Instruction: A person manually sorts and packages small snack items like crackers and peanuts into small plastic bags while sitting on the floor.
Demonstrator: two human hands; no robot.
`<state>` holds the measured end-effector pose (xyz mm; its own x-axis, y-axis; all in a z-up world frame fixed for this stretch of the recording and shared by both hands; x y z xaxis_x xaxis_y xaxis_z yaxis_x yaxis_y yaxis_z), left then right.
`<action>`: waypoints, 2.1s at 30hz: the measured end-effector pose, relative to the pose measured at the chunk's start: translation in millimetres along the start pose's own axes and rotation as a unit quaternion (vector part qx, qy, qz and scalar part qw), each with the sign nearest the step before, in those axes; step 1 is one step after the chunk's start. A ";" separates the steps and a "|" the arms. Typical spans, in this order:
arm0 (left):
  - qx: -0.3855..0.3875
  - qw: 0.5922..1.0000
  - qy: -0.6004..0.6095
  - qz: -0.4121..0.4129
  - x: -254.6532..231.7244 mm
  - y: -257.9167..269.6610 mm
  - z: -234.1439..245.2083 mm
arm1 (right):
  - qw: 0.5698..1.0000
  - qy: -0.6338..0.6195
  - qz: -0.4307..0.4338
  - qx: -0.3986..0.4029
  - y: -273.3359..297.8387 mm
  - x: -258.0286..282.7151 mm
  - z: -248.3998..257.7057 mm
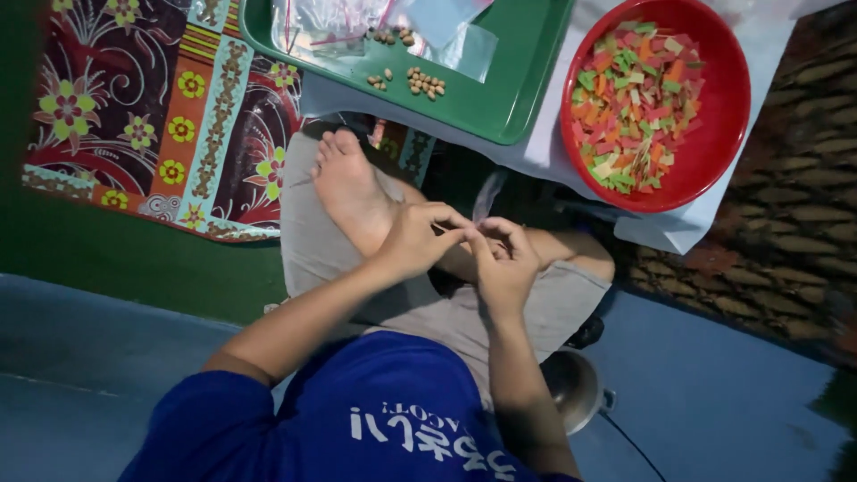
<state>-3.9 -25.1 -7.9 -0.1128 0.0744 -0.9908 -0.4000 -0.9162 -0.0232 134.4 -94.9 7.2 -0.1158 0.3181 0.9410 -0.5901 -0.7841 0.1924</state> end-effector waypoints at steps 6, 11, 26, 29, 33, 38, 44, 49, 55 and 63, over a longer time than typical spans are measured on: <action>0.008 0.998 -0.039 -0.054 11.9 -2.4 -0.2 | 1.000 0.009 -0.007 -0.003 2.5 -10.5 3.6; 0.008 0.995 -0.067 -0.071 16.1 -1.8 -4.4 | 0.998 -0.029 -0.056 -0.006 10.4 0.2 10.4; 0.229 0.973 -0.015 0.013 -25.6 -3.6 -12.7 | 0.978 0.165 0.086 0.094 3.3 15.7 30.2; 0.217 0.973 -0.059 -0.059 -29.7 -1.6 -13.2 | 0.981 0.129 0.044 0.140 3.5 12.4 31.8; 0.215 0.965 -0.100 -0.114 -29.7 -1.5 -12.7 | 0.977 0.136 0.066 0.150 4.8 26.7 32.0; 0.228 0.958 -0.111 -0.137 -40.3 -1.3 -12.0 | 0.966 0.197 0.090 0.141 5.7 32.3 34.1; 0.271 0.956 -0.086 -0.070 -27.4 0.3 -12.2 | 0.947 0.231 0.153 0.161 4.7 34.4 33.8; 0.307 0.952 -0.001 0.014 -10.2 -0.5 -16.5 | 0.944 0.223 0.137 0.202 5.7 27.3 30.3; 0.117 0.973 -0.201 0.003 25.4 14.4 -28.8 | 0.940 0.268 0.147 0.152 -0.5 11.9 26.6; 0.151 0.955 -0.251 -0.057 -9.3 3.6 -25.0 | 0.932 0.285 0.201 0.099 -0.4 3.9 33.1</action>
<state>18.5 -39.0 -2.1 -0.4436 0.4153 -0.7942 -0.6706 -0.7417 -0.0133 160.6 -111.0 19.9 -0.7343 0.1639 0.6588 -0.2545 -0.9661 -0.0432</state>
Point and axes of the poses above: each hand's wrist, its own y-axis away from the middle knuckle, its own z-axis out of the back of the hand, x = y × z, the point moved 3 cm from there along -y, towards the middle knuckle, and after that the axes turned 6 degrees about -z, right-handed, at the moved point
